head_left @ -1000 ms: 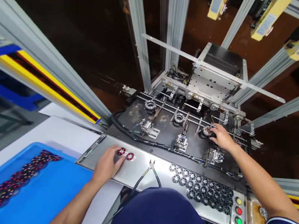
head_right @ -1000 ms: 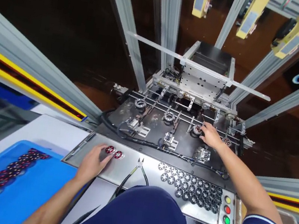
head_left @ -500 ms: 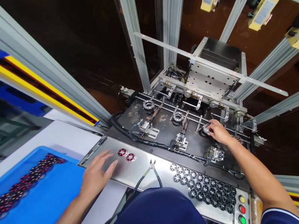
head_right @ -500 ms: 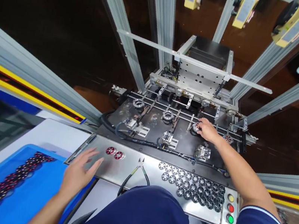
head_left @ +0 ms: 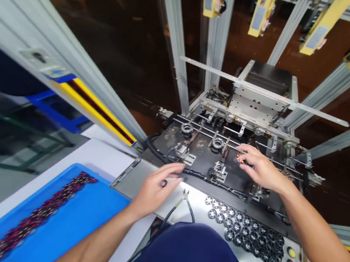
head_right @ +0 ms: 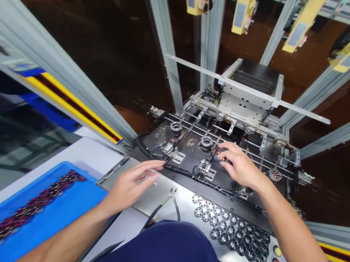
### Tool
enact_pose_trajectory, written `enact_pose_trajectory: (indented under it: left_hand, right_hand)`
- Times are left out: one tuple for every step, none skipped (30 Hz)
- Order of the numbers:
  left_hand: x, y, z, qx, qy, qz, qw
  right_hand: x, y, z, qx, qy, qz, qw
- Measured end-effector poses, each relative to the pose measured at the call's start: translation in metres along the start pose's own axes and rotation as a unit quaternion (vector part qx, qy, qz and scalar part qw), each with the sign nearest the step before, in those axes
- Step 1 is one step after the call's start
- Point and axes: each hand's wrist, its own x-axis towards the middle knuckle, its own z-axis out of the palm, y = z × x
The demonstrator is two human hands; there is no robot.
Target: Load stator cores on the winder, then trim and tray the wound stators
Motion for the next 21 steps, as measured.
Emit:
enact_pose_trajectory:
  left_hand:
    - [0.009, 0.018, 0.007, -0.078, -0.056, -0.007, 0.995]
    - [0.017, 0.033, 0.015, -0.154, -0.107, -0.012, 0.982]
    - [0.024, 0.044, 0.021, -0.222, -0.147, -0.013, 0.964]
    - [0.029, 0.052, 0.027, -0.273, -0.181, -0.016, 0.945]
    - [0.031, 0.056, 0.031, -0.31, -0.196, -0.019, 0.93]
    - [0.032, 0.058, 0.034, -0.337, -0.2, -0.021, 0.92]
    - [0.032, 0.058, 0.035, -0.356, -0.194, -0.023, 0.914]
    - [0.031, 0.056, 0.034, -0.373, -0.18, -0.024, 0.91]
    - [0.029, 0.054, 0.033, -0.39, -0.164, -0.023, 0.906]
    - [0.028, 0.052, 0.03, -0.408, -0.147, -0.022, 0.901]
    - [0.026, 0.05, 0.027, -0.424, -0.134, -0.02, 0.896]
    - [0.025, 0.049, 0.025, -0.435, -0.123, -0.017, 0.892]
    - [0.024, 0.049, 0.023, -0.44, -0.113, -0.014, 0.891]
    - [0.024, 0.049, 0.021, -0.44, -0.105, -0.009, 0.892]
    - [0.023, 0.049, 0.02, -0.437, -0.097, -0.003, 0.894]
    - [0.023, 0.05, 0.02, -0.431, -0.088, 0.006, 0.898]
    - [0.023, 0.051, 0.02, -0.426, -0.078, 0.017, 0.901]
    - [0.022, 0.052, 0.021, -0.422, -0.069, 0.03, 0.904]
    - [0.021, 0.053, 0.022, -0.418, -0.066, 0.042, 0.905]
    - [0.021, 0.054, 0.023, -0.415, -0.065, 0.054, 0.906]
    - [0.02, 0.054, 0.024, -0.412, -0.067, 0.065, 0.906]
  right_hand:
    - [0.004, -0.025, -0.004, 0.026, 0.01, -0.052, 0.998]
    - [0.008, -0.047, -0.008, 0.043, 0.016, -0.094, 0.995]
    - [0.011, -0.067, -0.01, 0.053, 0.022, -0.129, 0.99]
    - [0.013, -0.084, -0.012, 0.061, 0.031, -0.156, 0.985]
    - [0.014, -0.096, -0.013, 0.065, 0.04, -0.174, 0.982]
    - [0.014, -0.106, -0.013, 0.068, 0.055, -0.186, 0.979]
    - [0.012, -0.112, -0.012, 0.07, 0.074, -0.188, 0.977]
    - [0.009, -0.117, -0.011, 0.074, 0.105, -0.18, 0.975]
    - [0.006, -0.119, -0.008, 0.083, 0.148, -0.16, 0.972]
    - [0.001, -0.121, -0.003, 0.097, 0.198, -0.131, 0.967]
    - [-0.003, -0.123, 0.003, 0.117, 0.247, -0.097, 0.957]
    - [-0.007, -0.125, 0.01, 0.141, 0.285, -0.069, 0.946]
    - [-0.01, -0.128, 0.018, 0.162, 0.31, -0.052, 0.935]
    - [-0.012, -0.131, 0.027, 0.176, 0.323, -0.048, 0.929]
    - [-0.012, -0.135, 0.035, 0.178, 0.328, -0.056, 0.926]
    - [-0.011, -0.139, 0.042, 0.168, 0.335, -0.07, 0.924]
    - [-0.009, -0.143, 0.048, 0.151, 0.347, -0.087, 0.921]
    - [-0.006, -0.147, 0.053, 0.131, 0.366, -0.1, 0.916]
    - [-0.003, -0.15, 0.057, 0.112, 0.386, -0.109, 0.909]
    - [0.0, -0.153, 0.059, 0.095, 0.403, -0.113, 0.903]
    - [0.002, -0.154, 0.06, 0.081, 0.414, -0.115, 0.899]
